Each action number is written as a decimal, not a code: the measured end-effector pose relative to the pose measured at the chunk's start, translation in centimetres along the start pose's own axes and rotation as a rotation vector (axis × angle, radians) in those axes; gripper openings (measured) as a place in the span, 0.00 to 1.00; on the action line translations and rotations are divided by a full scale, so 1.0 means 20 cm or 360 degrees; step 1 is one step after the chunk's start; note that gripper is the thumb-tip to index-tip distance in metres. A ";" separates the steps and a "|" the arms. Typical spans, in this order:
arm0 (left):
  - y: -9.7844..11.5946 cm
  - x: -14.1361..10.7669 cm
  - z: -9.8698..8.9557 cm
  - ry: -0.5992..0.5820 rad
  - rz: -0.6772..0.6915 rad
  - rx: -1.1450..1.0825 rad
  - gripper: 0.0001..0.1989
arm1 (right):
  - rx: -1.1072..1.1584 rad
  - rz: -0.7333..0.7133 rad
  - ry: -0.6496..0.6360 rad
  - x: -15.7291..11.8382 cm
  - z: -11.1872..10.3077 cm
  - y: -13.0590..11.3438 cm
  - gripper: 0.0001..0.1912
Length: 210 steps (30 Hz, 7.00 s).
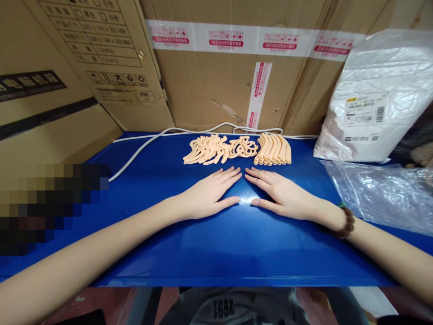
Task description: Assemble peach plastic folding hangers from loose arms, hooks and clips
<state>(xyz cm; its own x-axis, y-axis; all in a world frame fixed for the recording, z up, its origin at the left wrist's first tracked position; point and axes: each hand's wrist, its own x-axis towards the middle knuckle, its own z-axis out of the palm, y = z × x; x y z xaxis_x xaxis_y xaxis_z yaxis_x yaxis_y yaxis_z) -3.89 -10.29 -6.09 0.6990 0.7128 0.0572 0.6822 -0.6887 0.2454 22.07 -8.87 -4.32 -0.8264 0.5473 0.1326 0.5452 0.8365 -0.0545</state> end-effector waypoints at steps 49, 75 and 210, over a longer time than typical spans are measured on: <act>0.01 -0.01 0.01 0.0056 -0.0007 0.0120 0.35 | 0.0020 -0.0029 -0.0009 0.01 -0.01 -0.01 0.35; 0.01 -0.01 0.00 0.0050 -0.0006 0.0115 0.34 | -0.0145 0.0249 0.0233 0.05 -0.14 0.01 0.24; -0.07 -0.02 -0.05 0.0486 -0.0078 -0.0228 0.13 | -0.0290 -0.0094 -0.0187 0.18 -0.16 0.03 0.13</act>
<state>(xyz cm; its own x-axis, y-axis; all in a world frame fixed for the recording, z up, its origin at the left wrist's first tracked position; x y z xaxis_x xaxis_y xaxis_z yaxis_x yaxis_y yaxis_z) -5.26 -9.48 -5.50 0.5550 0.7661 0.3241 0.6611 -0.6427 0.3871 19.84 -6.36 -0.74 -0.8625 0.5059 0.0137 0.5031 0.8542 0.1310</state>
